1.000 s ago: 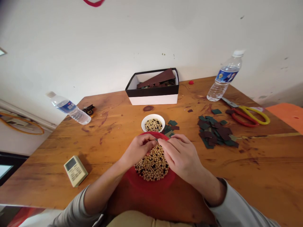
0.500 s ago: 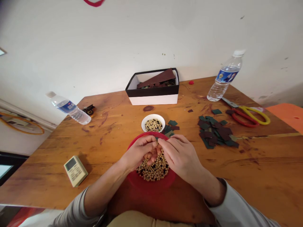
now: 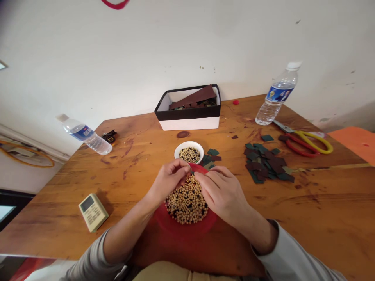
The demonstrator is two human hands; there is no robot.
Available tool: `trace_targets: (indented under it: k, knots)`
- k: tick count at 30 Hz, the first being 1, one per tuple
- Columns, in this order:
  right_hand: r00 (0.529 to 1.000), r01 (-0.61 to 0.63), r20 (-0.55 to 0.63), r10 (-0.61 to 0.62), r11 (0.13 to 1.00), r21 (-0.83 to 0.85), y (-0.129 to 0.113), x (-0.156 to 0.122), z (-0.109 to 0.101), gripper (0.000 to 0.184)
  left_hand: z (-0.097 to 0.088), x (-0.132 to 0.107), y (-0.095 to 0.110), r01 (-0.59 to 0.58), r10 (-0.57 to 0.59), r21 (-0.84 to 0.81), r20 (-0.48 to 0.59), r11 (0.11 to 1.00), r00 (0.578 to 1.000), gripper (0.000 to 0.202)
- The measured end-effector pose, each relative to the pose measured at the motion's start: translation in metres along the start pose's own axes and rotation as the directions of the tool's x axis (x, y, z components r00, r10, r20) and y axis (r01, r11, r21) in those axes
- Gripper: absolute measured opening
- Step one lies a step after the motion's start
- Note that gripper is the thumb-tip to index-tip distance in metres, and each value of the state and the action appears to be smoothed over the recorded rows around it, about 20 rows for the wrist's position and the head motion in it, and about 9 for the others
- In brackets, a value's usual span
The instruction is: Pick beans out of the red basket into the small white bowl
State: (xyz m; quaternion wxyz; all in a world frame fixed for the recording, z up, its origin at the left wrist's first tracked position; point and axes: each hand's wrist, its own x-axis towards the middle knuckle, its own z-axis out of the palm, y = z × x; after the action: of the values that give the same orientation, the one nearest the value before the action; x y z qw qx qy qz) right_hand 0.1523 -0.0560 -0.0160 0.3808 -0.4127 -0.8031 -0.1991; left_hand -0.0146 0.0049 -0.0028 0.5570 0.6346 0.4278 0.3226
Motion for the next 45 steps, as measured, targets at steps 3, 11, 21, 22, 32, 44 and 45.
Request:
trace_targets:
  k: [3, 11, 21, 22, 32, 44, 45]
  knots:
    - [1.0, -0.007, -0.001, 0.007, 1.0, 0.012, 0.0, 0.0, -0.001, 0.025, -0.008, 0.012, -0.001, -0.167, 0.255, 0.409, -0.172, 0.897, 0.951, 0.007]
    - [1.0, -0.013, -0.014, 0.013, 1.0, 0.007, 0.0, 0.001, -0.003, 0.023, 0.001, -0.003, -0.009, -0.275, 0.216, 0.776, 0.182, 0.567, 0.959, 0.015]
    - [1.0, -0.027, -0.003, 0.027, 1.0, -0.007, 0.001, 0.001, -0.002, 0.023, 0.005, -0.01, -0.012, -0.329, 0.008, 0.853, 0.357, 0.404, 0.934, 0.024]
    - [1.0, -0.028, -0.001, 0.028, 1.0, -0.004, 0.0, 0.002, -0.003, 0.024, 0.005, -0.01, -0.013, -0.321, 0.015, 0.841, 0.35, 0.436, 0.937, 0.023]
    - [0.999, 0.035, 0.018, -0.035, 0.999, 0.005, -0.001, 0.0, -0.004, 0.032, -0.001, -0.002, -0.003, 0.234, -0.2, -0.211, 0.17, 0.949, 0.965, 0.008]
    - [0.993, 0.108, 0.057, -0.105, 0.993, -0.041, -0.001, -0.003, -0.001, 0.032, 0.004, -0.002, -0.004, 0.535, -0.377, -0.714, 0.39, 0.453, 0.84, 0.012]
    - [0.993, 0.105, 0.057, -0.102, 0.994, -0.044, -0.001, -0.003, -0.001, 0.031, 0.004, -0.002, -0.004, 0.533, -0.38, -0.72, 0.388, 0.445, 0.84, 0.012]
